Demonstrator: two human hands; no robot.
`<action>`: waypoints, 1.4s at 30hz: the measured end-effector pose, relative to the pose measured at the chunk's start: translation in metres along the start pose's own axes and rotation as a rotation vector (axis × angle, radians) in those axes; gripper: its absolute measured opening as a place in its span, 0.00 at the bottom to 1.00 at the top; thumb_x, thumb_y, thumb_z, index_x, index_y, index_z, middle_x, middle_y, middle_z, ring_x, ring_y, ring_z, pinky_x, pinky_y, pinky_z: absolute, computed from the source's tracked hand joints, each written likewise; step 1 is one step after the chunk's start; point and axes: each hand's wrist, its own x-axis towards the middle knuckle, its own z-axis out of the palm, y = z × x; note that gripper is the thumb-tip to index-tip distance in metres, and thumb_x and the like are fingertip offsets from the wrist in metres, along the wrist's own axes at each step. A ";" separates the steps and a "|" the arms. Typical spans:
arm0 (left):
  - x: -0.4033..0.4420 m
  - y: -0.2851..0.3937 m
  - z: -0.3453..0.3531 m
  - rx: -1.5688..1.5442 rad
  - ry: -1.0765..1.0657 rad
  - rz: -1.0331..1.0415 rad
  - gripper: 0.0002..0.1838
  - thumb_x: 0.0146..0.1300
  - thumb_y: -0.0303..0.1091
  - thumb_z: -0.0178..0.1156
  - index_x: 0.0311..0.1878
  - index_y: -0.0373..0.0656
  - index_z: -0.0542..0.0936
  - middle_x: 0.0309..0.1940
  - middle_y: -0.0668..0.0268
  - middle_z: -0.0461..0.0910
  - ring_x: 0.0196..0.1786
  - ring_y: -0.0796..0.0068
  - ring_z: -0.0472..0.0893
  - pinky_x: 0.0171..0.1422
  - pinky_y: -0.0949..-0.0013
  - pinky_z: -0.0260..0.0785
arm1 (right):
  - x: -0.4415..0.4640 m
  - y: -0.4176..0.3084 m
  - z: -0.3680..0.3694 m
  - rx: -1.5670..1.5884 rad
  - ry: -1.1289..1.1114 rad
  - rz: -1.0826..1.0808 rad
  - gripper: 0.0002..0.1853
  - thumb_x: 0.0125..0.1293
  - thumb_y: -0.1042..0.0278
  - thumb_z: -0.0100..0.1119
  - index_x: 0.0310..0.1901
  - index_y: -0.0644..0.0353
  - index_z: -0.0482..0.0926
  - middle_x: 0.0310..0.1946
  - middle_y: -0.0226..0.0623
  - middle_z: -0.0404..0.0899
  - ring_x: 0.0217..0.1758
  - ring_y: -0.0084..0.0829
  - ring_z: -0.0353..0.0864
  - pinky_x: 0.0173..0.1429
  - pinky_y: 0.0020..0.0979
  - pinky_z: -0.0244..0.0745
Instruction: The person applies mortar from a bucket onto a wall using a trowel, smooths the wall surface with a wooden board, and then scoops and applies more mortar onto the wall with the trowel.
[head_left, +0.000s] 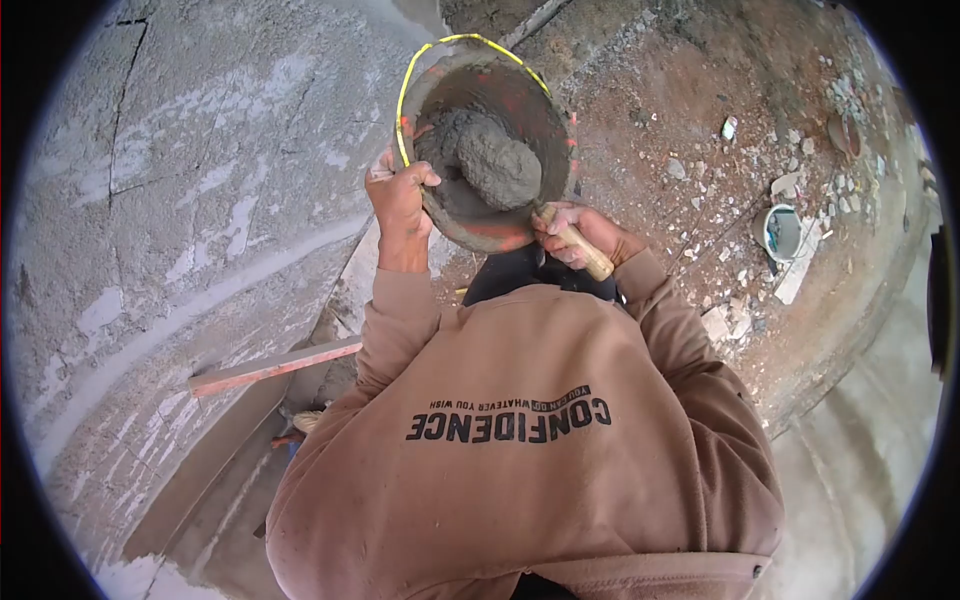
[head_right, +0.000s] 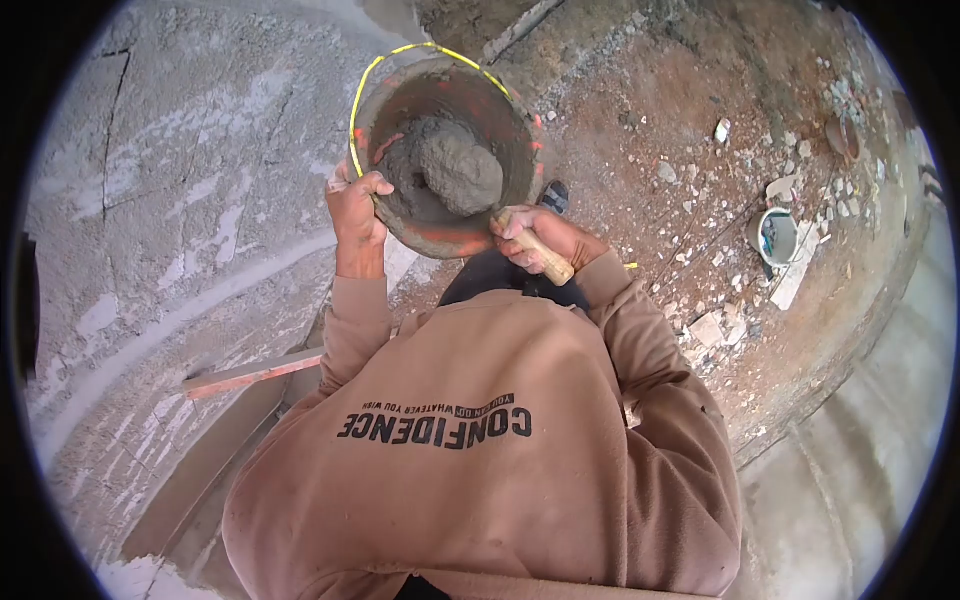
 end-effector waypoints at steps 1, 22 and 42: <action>0.002 0.000 -0.007 0.023 0.033 -0.016 0.33 0.37 0.10 0.52 0.56 0.25 0.76 0.53 0.49 0.80 0.41 0.67 0.83 0.36 0.73 0.76 | 0.005 -0.002 0.002 0.009 0.009 -0.012 0.09 0.57 0.71 0.52 0.40 0.55 0.68 0.23 0.30 0.66 0.14 0.17 0.62 0.11 0.20 0.58; 0.054 0.038 -0.205 0.068 0.156 -0.153 0.50 0.33 0.10 0.46 0.71 0.37 0.62 0.66 0.53 0.68 0.63 0.54 0.74 0.68 0.56 0.70 | 0.162 -0.109 0.080 0.187 0.441 -1.665 0.11 0.66 0.81 0.50 0.45 0.56 0.62 0.35 0.36 0.71 0.31 0.29 0.77 0.37 0.37 0.78; 0.054 0.049 -0.197 0.068 0.140 -0.136 0.45 0.33 0.12 0.50 0.66 0.35 0.68 0.60 0.54 0.73 0.58 0.58 0.77 0.65 0.59 0.72 | 0.202 -0.087 0.101 -0.608 0.256 -0.621 0.06 0.65 0.77 0.53 0.41 0.60 0.66 0.25 0.29 0.68 0.19 0.22 0.70 0.21 0.27 0.69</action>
